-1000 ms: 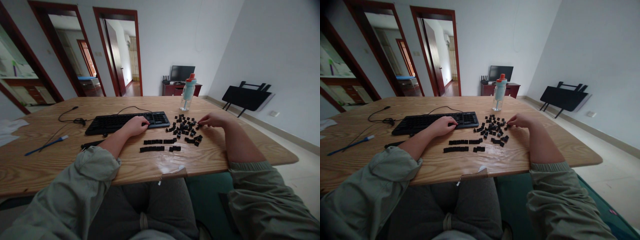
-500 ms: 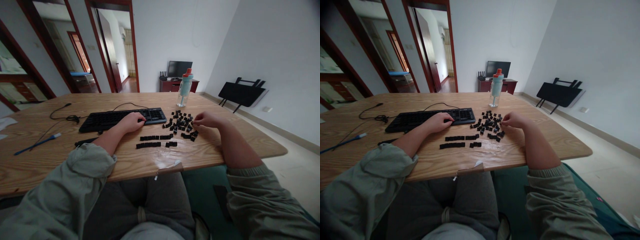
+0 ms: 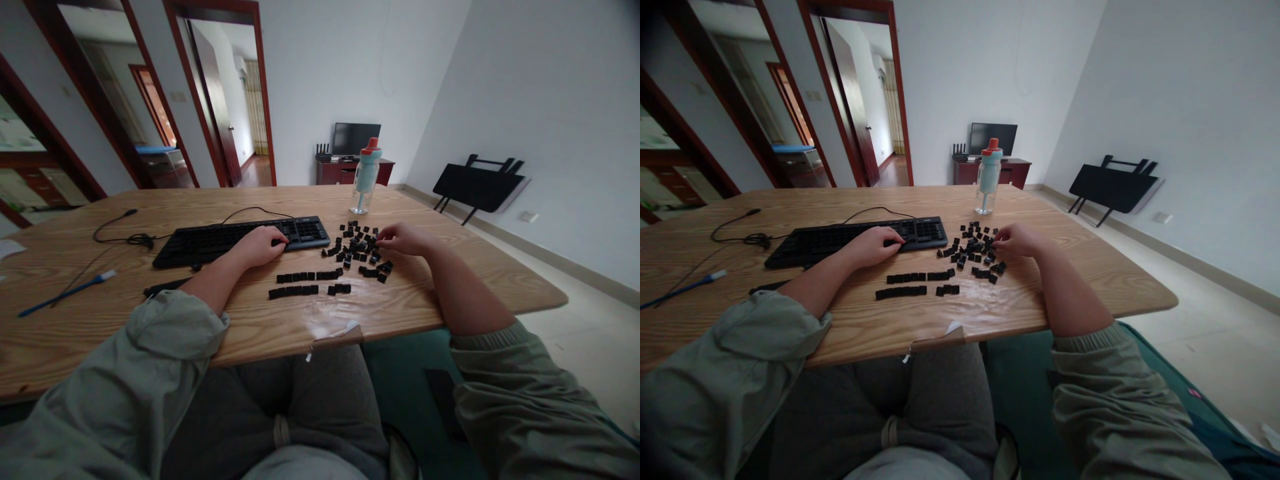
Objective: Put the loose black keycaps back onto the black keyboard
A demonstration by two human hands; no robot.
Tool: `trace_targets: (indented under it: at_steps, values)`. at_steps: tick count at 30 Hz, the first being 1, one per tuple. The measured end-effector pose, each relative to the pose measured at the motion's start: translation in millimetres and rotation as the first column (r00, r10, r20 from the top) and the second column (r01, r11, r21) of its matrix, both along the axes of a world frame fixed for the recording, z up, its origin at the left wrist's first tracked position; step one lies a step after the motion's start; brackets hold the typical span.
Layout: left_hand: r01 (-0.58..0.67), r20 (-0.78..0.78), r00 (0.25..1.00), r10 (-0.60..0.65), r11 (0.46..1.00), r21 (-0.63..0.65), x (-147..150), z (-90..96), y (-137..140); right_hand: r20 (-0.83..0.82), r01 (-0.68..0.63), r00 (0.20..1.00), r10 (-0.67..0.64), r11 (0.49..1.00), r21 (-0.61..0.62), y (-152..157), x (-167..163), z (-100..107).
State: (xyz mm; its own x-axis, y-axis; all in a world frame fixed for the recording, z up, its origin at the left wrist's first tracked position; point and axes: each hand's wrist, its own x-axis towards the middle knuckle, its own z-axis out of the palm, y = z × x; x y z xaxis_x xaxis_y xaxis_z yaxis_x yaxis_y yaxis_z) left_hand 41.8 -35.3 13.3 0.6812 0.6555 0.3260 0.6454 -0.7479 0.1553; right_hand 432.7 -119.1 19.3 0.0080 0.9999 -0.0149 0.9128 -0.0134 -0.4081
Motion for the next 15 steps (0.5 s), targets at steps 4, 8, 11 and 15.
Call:
trace_targets:
  at_steps: [4,8,11,15]
  values:
    - [0.001,0.01,1.0,-0.001,1.0,-0.004,0,-0.6,1,-0.006,0.018,1.0,-0.019,0.998,-0.055,2,8,-2]
    - [-0.014,0.007,1.0,0.014,1.0,-0.021,0,0.3,-1,0.045,0.069,0.997,-0.066,0.996,-0.059,1,16,-1]
    - [-0.013,0.003,1.0,0.013,1.0,-0.02,1,1.0,-1,0.055,0.053,0.997,-0.053,0.999,0.012,-2,9,3]
    - [-0.001,-0.009,1.0,0.001,1.0,-0.003,0,0.2,0,-0.026,-0.046,0.999,0.046,0.999,0.003,-6,-8,7]
